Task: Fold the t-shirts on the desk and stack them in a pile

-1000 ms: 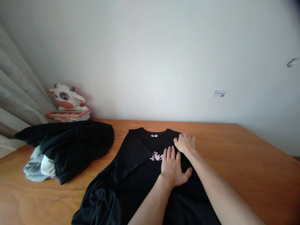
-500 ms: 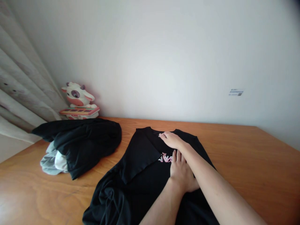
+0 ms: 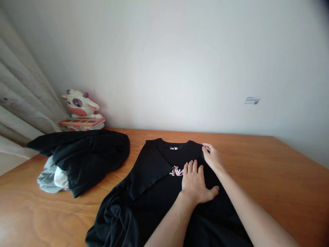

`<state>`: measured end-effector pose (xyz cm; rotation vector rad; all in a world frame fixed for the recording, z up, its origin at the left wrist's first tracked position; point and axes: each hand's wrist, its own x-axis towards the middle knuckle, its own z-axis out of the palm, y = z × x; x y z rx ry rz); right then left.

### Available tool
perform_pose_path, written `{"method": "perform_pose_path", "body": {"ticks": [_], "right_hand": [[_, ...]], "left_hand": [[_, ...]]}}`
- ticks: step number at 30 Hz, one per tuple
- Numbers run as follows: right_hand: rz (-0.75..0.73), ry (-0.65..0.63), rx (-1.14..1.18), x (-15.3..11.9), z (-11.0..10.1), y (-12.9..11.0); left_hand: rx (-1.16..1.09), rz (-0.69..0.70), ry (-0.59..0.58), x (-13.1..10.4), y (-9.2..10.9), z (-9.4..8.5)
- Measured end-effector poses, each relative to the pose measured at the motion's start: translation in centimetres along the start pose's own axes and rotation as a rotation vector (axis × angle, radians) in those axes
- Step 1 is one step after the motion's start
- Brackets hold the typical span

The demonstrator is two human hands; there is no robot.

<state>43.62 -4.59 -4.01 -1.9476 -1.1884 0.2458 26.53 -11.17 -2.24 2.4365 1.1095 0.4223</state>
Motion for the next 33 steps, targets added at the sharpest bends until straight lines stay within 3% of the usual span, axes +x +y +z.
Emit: {"method": "perform_pose_path", "body": {"ticks": [6, 12, 16, 20, 23, 25, 29, 33], "right_hand": [[0.039, 0.141, 0.270, -2.0, 0.2, 1.7], [-0.023, 0.111, 0.267, -4.2, -0.4, 2.0], [-0.123, -0.007, 0.161, -4.6, -0.9, 1.2], [-0.205, -0.065, -0.007, -5.0, -1.1, 0.9], [-0.248, -0.114, -0.218, -5.6, -0.9, 0.4], [-0.223, -0.130, -0.373, -6.3, -0.8, -0.3], [-0.104, -0.166, -0.612, -7.9, -1.0, -2.2], [-0.042, -0.228, -0.653, -9.5, -0.4, -3.0]], "left_hand": [[-0.023, -0.006, 0.059, 0.0, -0.2, 0.2], [-0.157, -0.068, 0.218, 0.6, -0.3, -0.7], [-0.052, -0.032, 0.181, -0.5, 0.6, -4.4], [0.272, 0.014, -0.040, -3.8, 0.1, -10.0], [0.484, -0.063, -0.159, -6.0, -2.9, -13.0], [0.576, -0.112, -0.146, -6.8, -6.0, -13.5], [0.598, -0.062, 0.011, -7.7, -12.1, -11.2], [0.524, -0.005, 0.125, -8.7, -15.4, -8.5]]}}
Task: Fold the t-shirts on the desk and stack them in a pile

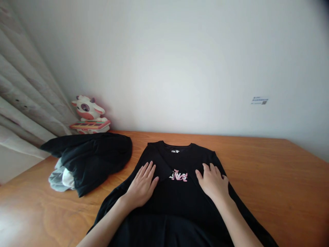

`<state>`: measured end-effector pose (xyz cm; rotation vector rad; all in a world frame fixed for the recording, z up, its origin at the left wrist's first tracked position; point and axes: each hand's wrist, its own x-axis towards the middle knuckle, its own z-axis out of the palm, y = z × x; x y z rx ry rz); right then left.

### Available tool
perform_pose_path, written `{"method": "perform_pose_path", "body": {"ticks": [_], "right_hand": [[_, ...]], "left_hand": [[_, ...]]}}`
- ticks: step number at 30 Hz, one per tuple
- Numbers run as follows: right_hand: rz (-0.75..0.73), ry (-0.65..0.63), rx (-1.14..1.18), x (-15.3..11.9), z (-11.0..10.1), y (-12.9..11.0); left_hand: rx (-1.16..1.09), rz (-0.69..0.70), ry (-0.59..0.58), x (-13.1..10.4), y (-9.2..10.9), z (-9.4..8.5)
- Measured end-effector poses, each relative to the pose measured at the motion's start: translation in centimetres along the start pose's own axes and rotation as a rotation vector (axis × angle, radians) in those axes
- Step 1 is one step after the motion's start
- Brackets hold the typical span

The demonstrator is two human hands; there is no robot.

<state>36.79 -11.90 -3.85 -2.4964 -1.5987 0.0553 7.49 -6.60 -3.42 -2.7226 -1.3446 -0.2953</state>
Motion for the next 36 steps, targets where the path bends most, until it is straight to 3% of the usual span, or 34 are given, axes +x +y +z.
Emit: {"method": "perform_pose_path", "body": {"ticks": [6, 17, 28, 32, 36], "right_hand": [[0.035, 0.047, -0.028, 0.3, 1.7, -1.1], [0.065, -0.045, -0.031, 5.8, 0.3, -1.8], [0.047, -0.022, 0.022, 10.4, 2.0, -1.1], [0.037, 0.064, 0.266, 11.9, 2.3, -0.4], [-0.046, 0.117, 0.597, 11.7, 0.6, 0.3]], "left_hand": [[0.018, -0.053, -0.024, 1.0, -0.2, 0.5], [0.022, -0.125, -0.073, 6.6, -0.8, 1.9], [-0.049, -0.199, -0.199, 10.3, -1.0, 1.5], [-0.064, -0.195, -0.204, 10.8, -1.1, 1.8], [-0.085, -0.192, -0.166, 10.9, -1.4, 2.4]]}}
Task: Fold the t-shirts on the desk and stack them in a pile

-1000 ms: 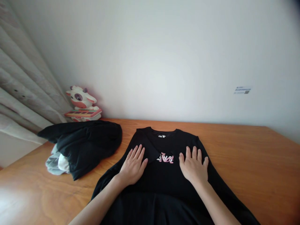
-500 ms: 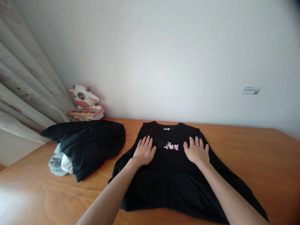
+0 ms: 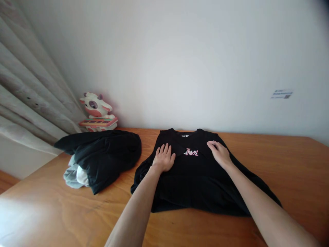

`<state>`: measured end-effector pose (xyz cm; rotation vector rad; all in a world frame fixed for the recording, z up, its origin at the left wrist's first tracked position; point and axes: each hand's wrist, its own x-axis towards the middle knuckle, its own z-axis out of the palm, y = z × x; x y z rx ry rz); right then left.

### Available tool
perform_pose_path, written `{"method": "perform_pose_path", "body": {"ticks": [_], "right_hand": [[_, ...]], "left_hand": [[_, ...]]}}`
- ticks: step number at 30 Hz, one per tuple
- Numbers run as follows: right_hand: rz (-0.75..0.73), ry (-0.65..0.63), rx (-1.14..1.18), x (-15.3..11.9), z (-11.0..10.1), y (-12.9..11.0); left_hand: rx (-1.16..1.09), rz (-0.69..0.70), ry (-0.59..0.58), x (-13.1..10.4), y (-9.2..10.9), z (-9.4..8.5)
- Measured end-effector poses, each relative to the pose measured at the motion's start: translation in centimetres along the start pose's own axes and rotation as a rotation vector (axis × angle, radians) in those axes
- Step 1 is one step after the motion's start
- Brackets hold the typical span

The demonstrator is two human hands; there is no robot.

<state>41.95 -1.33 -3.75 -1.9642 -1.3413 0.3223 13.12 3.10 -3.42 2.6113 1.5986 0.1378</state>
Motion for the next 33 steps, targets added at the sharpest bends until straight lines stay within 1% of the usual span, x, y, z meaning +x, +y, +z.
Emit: {"method": "perform_pose_path", "body": {"ticks": [2, 3, 5, 6, 7, 9, 11, 12, 14, 15, 17, 18, 20, 21, 22, 23, 24, 26, 28, 30, 33], "right_hand": [[-0.064, -0.032, 0.039, -1.6, -1.7, -0.9], [-0.107, -0.069, 0.056, -3.0, -2.6, -1.5], [-0.218, -0.157, 0.059, -6.6, -4.3, -2.7], [-0.300, -0.207, 0.032, -8.8, -5.0, -3.0], [-0.383, -0.195, -0.040, -10.9, -5.6, -3.1], [-0.535, -0.072, -0.202, -14.9, -6.3, -2.5], [-0.609, 0.130, -0.294, -17.7, -6.6, -0.9], [-0.632, 0.216, -0.315, -18.6, -6.5, 0.1], [-0.634, 0.329, -0.325, -19.4, -6.2, 1.9], [-0.620, 0.352, -0.325, -19.5, -6.0, 2.6], [-0.584, 0.346, -0.327, -19.3, -5.8, 3.3], [-0.577, 0.331, -0.329, -19.2, -5.8, 3.4], [-0.599, 0.289, -0.326, -19.1, -6.0, 3.2], [-0.618, 0.269, -0.320, -19.1, -6.2, 3.1], [-0.638, 0.250, -0.312, -19.2, -6.4, 3.0], [-0.658, 0.227, -0.305, -19.3, -6.5, 2.9], [-0.673, 0.206, -0.299, -19.5, -6.6, 2.9], [-0.687, 0.183, -0.291, -19.6, -6.6, 2.9], [-0.683, 0.194, -0.282, -19.7, -6.4, 3.0], [-0.676, 0.215, -0.280, -19.8, -6.3, 3.2], [-0.668, 0.223, -0.292, -20.1, -6.4, 3.4]], "left_hand": [[-0.052, 0.012, 0.052, 0.1, -0.1, 0.3], [-0.081, 0.017, 0.083, 0.1, -0.2, 0.5], [-0.135, 0.018, 0.153, 0.0, -0.1, 0.6], [-0.157, 0.015, 0.188, -0.1, 0.0, 0.5], [-0.178, 0.013, 0.223, -0.3, 0.0, 0.4], [-0.229, 0.026, 0.291, -0.9, 0.2, 0.0], [-0.279, 0.041, 0.338, -1.4, 0.2, -0.7], [-0.303, 0.039, 0.353, -1.6, 0.0, -1.2], [-0.352, 0.018, 0.366, -1.9, -0.4, -2.3], [-0.376, 0.009, 0.364, -2.1, -0.7, -3.0], [-0.422, 0.025, 0.344, -2.9, -1.2, -4.6], [-0.441, 0.045, 0.330, -3.7, -1.4, -5.4], [-0.461, 0.131, 0.305, -6.2, -1.8, -6.9], [-0.457, 0.187, 0.291, -7.9, -2.0, -7.4], [-0.440, 0.274, 0.275, -9.9, -2.2, -7.7], [-0.394, 0.344, 0.257, -11.9, -2.4, -7.8], [-0.331, 0.370, 0.250, -14.0, -2.7, -7.6], [-0.233, 0.346, 0.253, -17.5, -3.3, -6.6], [-0.189, 0.285, 0.262, -19.6, -3.9, -5.3], [-0.193, 0.228, 0.285, -20.1, -4.4, -4.3], [-0.230, 0.153, 0.333, -18.9, -5.0, -3.7]]}}
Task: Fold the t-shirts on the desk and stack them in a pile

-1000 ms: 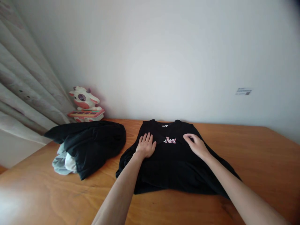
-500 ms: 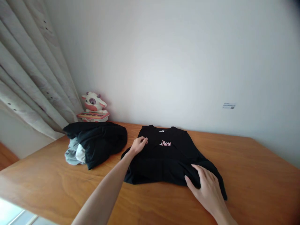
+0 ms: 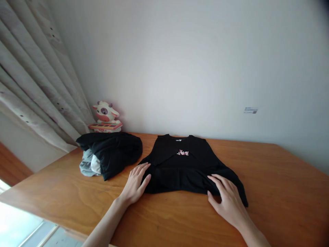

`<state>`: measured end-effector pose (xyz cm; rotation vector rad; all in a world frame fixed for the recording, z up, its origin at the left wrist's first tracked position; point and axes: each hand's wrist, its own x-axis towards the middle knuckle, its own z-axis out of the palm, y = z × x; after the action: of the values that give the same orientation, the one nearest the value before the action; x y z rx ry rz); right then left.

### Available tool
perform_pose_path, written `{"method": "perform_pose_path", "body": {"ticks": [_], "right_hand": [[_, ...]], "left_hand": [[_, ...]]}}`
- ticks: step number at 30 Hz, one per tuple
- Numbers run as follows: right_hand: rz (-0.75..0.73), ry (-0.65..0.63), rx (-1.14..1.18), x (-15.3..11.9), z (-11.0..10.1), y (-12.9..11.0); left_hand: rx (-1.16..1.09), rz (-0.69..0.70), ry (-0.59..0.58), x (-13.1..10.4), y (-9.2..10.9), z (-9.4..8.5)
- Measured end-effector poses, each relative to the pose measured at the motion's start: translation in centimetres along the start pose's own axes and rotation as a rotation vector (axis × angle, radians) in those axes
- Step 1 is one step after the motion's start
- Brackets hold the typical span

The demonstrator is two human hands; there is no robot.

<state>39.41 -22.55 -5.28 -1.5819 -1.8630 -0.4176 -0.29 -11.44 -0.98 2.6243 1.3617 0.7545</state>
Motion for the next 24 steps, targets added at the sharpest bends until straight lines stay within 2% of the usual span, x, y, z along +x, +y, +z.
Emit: {"method": "perform_pose_path", "body": {"ticks": [5, 8, 13, 18, 22, 24], "right_hand": [[0.028, -0.018, 0.033, -0.4, -0.4, 0.2], [0.028, 0.018, 0.027, -0.3, -0.2, 0.5], [0.049, 0.121, 0.025, -0.2, -0.2, 0.9], [0.117, 0.244, 0.018, -0.1, -1.0, 0.7], [0.159, 0.294, 0.062, 0.1, -1.8, 0.3], [0.186, 0.291, 0.098, 0.0, -2.2, 0.2]], "left_hand": [[-0.006, 0.040, -0.007, 2.2, -1.4, 0.4], [-0.003, 0.004, 0.082, 2.3, -2.1, 0.8], [-0.036, -0.043, 0.139, 1.9, -2.1, 1.0], [-0.310, -0.058, 0.324, 1.8, -1.4, 0.3], [-0.476, -0.092, 0.357, 1.1, -1.0, -0.2], [-0.524, -0.059, 0.381, 0.6, -1.2, -0.5]]}}
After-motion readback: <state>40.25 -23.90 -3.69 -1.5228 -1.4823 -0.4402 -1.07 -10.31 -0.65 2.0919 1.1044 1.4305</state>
